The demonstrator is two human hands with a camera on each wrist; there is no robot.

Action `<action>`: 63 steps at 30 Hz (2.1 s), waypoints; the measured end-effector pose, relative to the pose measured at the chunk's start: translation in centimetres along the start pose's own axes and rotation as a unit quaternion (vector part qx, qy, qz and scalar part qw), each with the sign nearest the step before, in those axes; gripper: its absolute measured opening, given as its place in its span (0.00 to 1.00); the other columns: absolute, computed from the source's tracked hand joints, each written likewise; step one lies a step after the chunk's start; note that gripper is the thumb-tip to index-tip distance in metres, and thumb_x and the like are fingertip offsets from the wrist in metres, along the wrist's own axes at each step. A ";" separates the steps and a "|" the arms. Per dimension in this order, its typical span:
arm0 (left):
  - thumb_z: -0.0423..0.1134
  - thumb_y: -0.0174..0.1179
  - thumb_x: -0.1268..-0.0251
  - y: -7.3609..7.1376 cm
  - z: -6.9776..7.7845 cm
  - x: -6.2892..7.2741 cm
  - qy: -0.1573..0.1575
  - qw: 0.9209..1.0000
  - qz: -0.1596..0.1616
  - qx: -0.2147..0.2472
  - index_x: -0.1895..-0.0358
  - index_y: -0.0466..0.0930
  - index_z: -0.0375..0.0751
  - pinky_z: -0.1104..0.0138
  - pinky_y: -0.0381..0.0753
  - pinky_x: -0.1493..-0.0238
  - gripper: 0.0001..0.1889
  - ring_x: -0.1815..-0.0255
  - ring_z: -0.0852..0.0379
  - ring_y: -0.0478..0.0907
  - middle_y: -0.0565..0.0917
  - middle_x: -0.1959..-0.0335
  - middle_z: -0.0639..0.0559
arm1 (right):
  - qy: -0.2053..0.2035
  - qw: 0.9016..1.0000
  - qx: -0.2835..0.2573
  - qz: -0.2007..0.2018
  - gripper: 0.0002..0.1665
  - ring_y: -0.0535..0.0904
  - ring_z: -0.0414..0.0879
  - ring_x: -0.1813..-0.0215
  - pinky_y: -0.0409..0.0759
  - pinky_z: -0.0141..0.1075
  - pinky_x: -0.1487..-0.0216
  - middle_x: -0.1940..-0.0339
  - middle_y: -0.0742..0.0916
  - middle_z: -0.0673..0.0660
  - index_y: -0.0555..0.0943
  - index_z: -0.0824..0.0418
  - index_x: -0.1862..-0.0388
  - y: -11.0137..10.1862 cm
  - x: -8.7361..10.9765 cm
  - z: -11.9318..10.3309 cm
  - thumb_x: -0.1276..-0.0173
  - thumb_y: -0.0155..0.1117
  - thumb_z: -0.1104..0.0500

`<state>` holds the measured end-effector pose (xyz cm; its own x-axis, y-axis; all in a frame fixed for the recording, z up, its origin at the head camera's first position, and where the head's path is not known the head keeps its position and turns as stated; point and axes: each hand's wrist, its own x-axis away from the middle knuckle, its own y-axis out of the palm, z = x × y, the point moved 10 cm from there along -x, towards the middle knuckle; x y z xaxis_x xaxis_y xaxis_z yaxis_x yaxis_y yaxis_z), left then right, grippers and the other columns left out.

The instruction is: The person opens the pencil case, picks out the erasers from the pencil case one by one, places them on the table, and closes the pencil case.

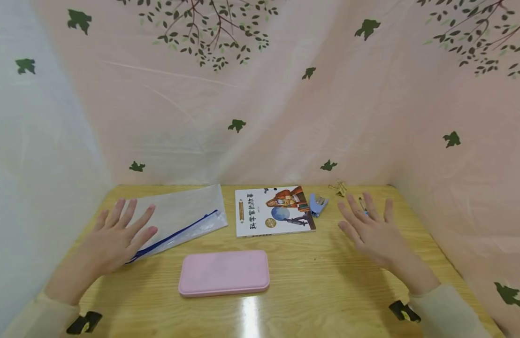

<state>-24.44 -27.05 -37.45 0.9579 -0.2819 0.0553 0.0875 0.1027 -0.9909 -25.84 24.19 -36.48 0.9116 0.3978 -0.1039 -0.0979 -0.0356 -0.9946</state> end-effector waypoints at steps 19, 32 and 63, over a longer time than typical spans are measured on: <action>0.57 0.54 0.24 6.4 13.5 3.2 0.249 0.959 0.118 0.057 0.18 0.56 0.53 0.69 0.35 0.22 0.36 0.20 0.43 0.51 0.53 0.18 0.47 | -0.175 0.969 -0.174 -0.029 0.44 0.26 0.59 0.19 0.26 0.67 0.28 0.16 0.41 0.55 0.44 0.48 0.15 3.7 0.3 -15.3 0.20 0.47 0.37; 0.54 0.75 0.52 7.9 12.2 1.8 0.198 0.972 0.072 0.106 0.19 0.58 0.51 0.47 0.68 0.32 0.53 0.25 0.46 0.63 0.63 0.22 0.44 | -0.175 0.922 -0.301 -0.170 0.66 0.42 0.63 0.18 0.55 0.60 0.26 0.16 0.47 0.60 0.50 0.50 0.15 7.9 -1.0 -19.5 0.43 0.75 0.34; 0.58 0.77 0.59 7.5 10.9 -0.2 0.230 0.968 0.080 0.058 0.33 0.78 0.42 0.57 0.81 0.46 0.45 0.44 0.56 0.77 0.77 0.40 0.50 | -0.221 0.961 -0.136 -0.096 0.50 0.79 0.38 0.57 0.80 0.31 0.54 0.45 0.85 0.55 0.75 0.60 0.30 7.2 -4.4 -21.0 0.48 0.78 0.38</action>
<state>-21.03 -15.80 -43.51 0.7405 -0.6462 -0.1849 0.0040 0.2793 -0.9602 -22.17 2.89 -43.33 0.6377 0.7695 0.0344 0.2180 -0.1375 -0.9662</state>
